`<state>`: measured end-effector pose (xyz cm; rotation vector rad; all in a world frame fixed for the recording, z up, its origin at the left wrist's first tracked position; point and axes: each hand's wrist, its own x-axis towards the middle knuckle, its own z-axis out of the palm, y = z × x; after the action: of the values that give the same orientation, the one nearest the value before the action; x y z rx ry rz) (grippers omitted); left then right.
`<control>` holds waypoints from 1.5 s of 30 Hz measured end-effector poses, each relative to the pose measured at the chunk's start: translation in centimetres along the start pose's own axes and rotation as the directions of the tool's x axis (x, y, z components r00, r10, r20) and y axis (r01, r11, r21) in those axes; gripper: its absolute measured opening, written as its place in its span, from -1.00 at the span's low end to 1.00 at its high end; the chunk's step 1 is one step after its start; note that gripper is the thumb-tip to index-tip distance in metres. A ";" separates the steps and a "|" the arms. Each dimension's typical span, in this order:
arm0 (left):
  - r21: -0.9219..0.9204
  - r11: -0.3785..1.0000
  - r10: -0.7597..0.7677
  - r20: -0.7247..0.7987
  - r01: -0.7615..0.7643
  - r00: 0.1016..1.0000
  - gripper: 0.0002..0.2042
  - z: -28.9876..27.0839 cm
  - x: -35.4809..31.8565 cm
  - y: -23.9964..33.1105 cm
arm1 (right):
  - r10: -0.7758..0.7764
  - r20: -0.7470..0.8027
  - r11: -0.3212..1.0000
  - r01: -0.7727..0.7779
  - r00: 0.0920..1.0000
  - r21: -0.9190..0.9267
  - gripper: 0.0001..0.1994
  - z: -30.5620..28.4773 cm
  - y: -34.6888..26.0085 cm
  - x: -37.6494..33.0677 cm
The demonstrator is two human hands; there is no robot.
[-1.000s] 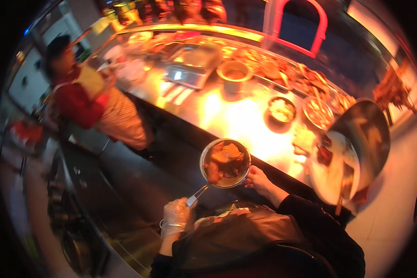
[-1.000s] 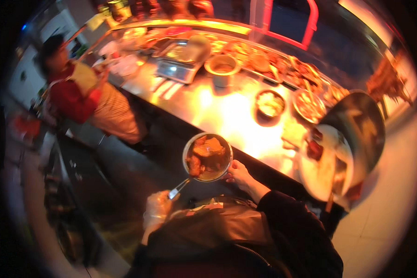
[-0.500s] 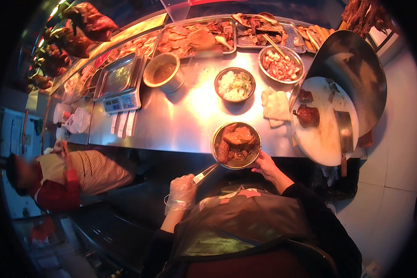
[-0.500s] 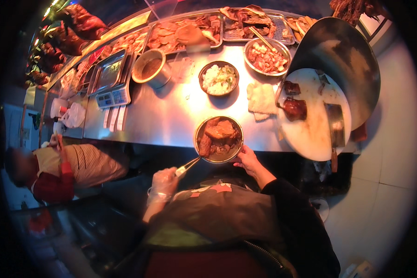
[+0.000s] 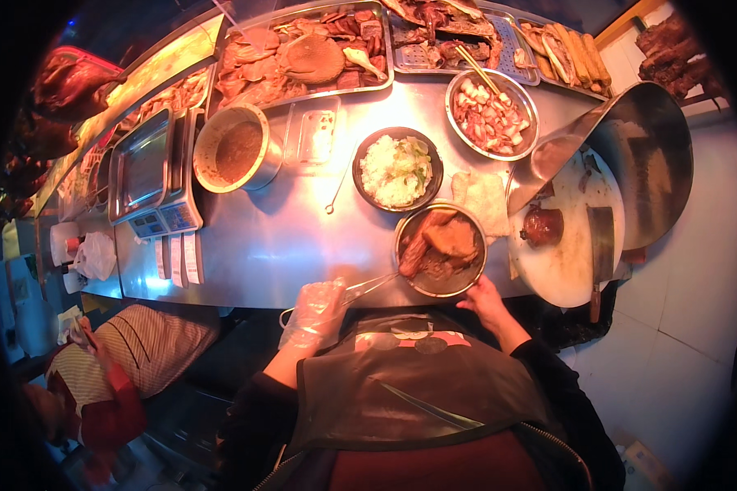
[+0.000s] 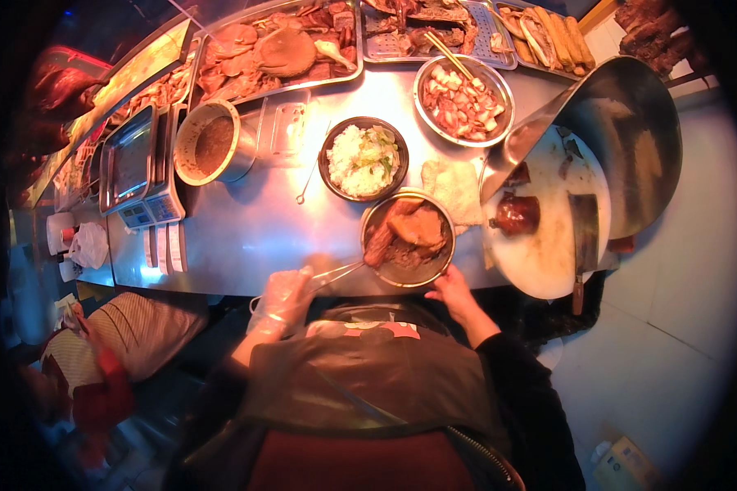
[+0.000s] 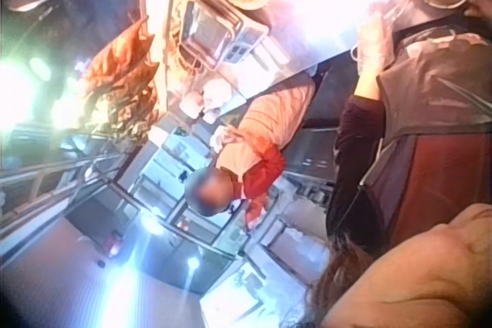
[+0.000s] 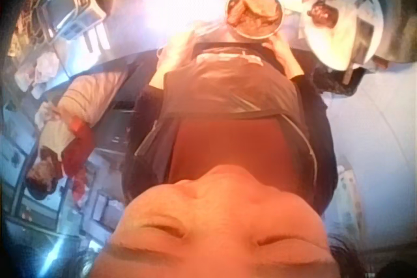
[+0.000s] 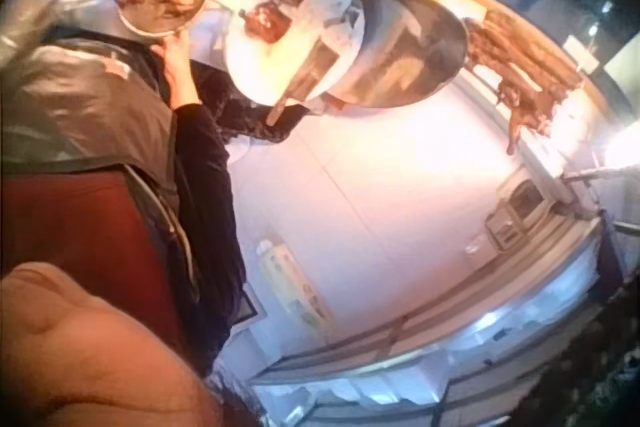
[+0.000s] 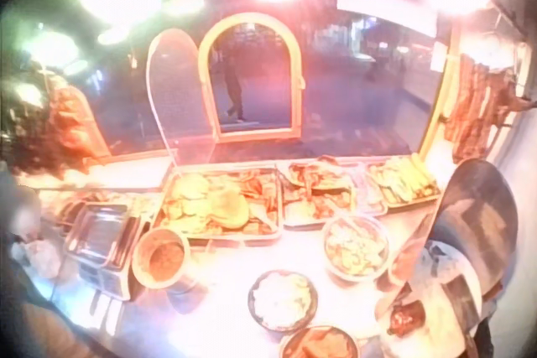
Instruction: The person assembles rice bowls by placing rice and vegetables in bowls, adding fried items, and topping with sliced roasted meat. They use a cleaver to slice meat on a cutting board and ladle sauce from a pot, then arrange the components in multiple bowls.
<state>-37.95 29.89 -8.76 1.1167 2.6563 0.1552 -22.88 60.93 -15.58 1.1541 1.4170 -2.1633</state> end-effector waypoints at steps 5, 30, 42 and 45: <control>0.041 0.999 -0.035 -0.012 0.035 0.999 -0.76 -0.7 -2.9 -4.5 | 0.166 0.116 0.978 -0.149 0.979 -0.146 -0.68 5.0 1.2 1.7; -0.058 0.990 -0.135 -0.229 0.125 0.964 -0.89 1.6 0.9 -9.4 | -0.248 -0.089 0.952 0.260 0.965 0.159 -0.54 1.6 -8.1 -4.9; -0.072 0.996 0.048 -0.007 -0.048 0.999 -0.49 -6.4 19.6 -11.0 | 0.096 -0.125 0.968 -0.064 0.988 0.241 -0.55 3.4 -1.7 1.2; 0.034 0.978 0.206 -0.293 -0.205 0.934 -0.40 -7.0 21.1 -7.5 | 0.059 -0.110 0.995 -0.051 0.992 0.082 -0.51 3.2 -1.3 1.3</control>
<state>-59.21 39.67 -7.57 1.4771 2.7844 0.3864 -26.00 58.98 -15.16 1.3470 1.3383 -2.1643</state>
